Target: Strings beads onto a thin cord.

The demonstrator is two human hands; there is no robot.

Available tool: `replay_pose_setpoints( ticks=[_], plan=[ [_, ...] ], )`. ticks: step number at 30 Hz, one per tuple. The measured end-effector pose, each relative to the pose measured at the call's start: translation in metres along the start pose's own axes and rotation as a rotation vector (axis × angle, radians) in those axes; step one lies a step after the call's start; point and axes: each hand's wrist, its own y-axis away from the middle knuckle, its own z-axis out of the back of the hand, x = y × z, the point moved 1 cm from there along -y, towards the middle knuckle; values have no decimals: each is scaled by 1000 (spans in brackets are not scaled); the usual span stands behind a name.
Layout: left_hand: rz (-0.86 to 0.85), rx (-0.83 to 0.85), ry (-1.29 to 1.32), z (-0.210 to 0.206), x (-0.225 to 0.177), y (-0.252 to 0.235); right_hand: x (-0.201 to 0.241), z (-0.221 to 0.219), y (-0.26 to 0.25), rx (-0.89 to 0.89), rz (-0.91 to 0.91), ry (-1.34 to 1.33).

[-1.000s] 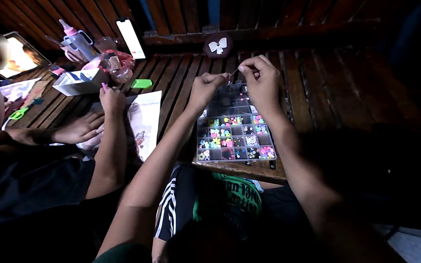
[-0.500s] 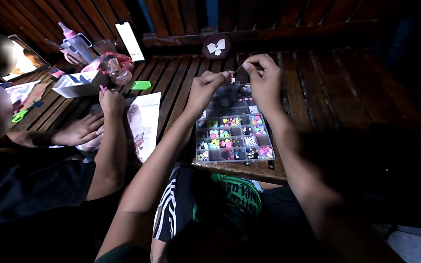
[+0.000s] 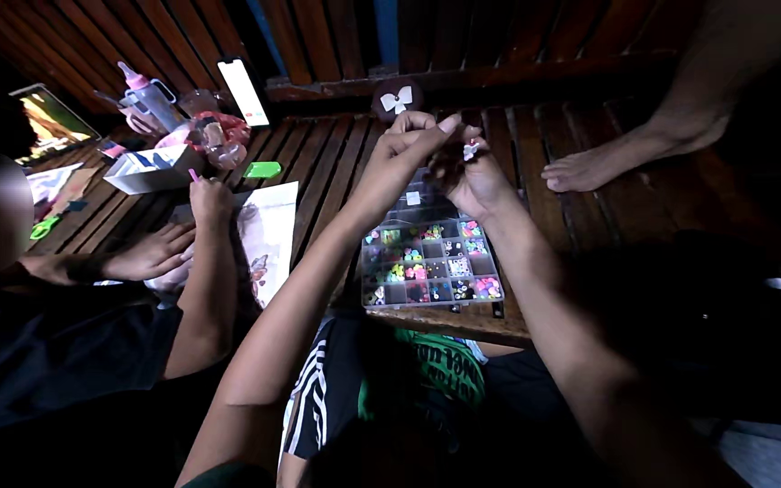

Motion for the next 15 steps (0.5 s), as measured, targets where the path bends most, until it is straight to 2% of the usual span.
replay_pose_setpoints(
  ticks=[3,6,10,13,15],
  plan=[
    [86,49,26,-5,-12,-2,-5,1,4,-88,-52,-63],
    [161,95,25,-11,-20,-3,-8,-5,7,-68,-69,-76],
    [230,-7,-296,-15,-26,-8,-15,-12,5,-40,-75,-139],
    [201,-152,-518,-9,-16,-9,-53,26,-20,115,-11,-119],
    [159,-208,-633,-1,-6,-7,-41,15,-16,-34,-41,45]
  ],
)
